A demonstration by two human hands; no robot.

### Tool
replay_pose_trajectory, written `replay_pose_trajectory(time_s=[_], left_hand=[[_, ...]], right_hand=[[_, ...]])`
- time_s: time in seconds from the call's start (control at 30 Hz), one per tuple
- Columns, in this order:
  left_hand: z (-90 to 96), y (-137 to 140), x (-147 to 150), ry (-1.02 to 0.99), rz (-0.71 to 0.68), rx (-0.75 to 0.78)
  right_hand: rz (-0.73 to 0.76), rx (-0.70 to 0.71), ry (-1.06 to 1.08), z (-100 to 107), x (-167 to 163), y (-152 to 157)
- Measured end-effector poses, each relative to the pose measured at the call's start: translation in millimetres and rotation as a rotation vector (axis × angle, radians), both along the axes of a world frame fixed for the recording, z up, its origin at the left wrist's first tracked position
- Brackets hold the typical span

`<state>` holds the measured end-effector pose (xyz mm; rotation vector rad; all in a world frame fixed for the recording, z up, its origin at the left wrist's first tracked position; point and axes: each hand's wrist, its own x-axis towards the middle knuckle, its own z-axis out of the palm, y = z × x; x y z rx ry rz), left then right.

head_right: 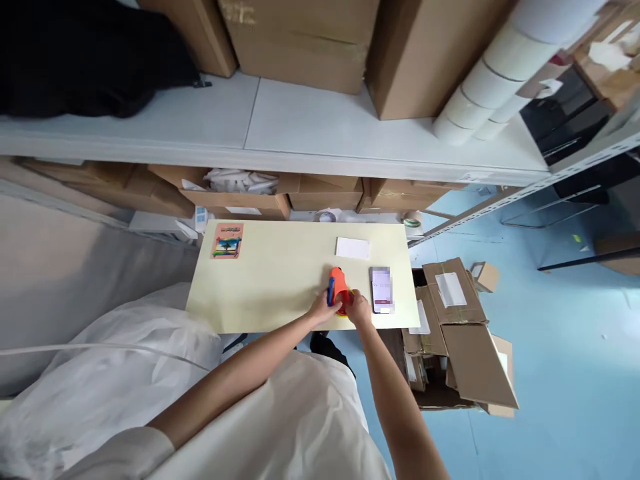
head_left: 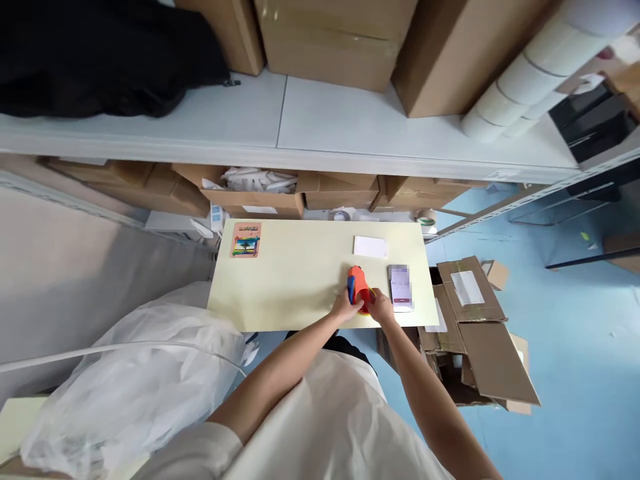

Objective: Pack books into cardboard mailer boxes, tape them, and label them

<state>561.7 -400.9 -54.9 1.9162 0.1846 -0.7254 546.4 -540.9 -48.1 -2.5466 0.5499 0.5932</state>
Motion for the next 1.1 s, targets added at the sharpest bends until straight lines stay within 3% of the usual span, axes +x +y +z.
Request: replay_pose_trajectory(time_s=[0.1, 0.23, 0.33, 0.4, 0.63, 0.8, 0.93, 1.1], left_hand=[[7.3, 3, -7, -0.016, -0.026, 0.112], [14.4, 16, -12, -0.091, -0.034, 0.174], [15.3, 18, -9, -0.099, -0.061, 0.183], [14.3, 14, -3, -0.11, -0.091, 0.179], [4.9, -12, 10, -0.117, -0.074, 0.179], [-5.5, -12, 2, -0.081, -0.031, 0.111], [-10.9, -12, -4, -0.041, -0.024, 0.037], [-12.7, -16, -6, -0.029, 0.01, 0.09]], right_hand=[[-0.058, 0.066, -0.098, 1, -19, 8], [-0.154, 0.283, -0.296, -1, -40, 12], [-0.22, 0.446, -0.319, -5, -43, 7], [-0.27, 0.481, -0.29, -7, -38, 0], [-0.33, 0.444, -0.297, -19, -19, -20], [-0.332, 0.428, -0.259, -28, -24, -21], [-0.315, 0.359, -0.204, -23, -27, -21], [-0.17, 0.264, -0.118, -12, -20, -25]])
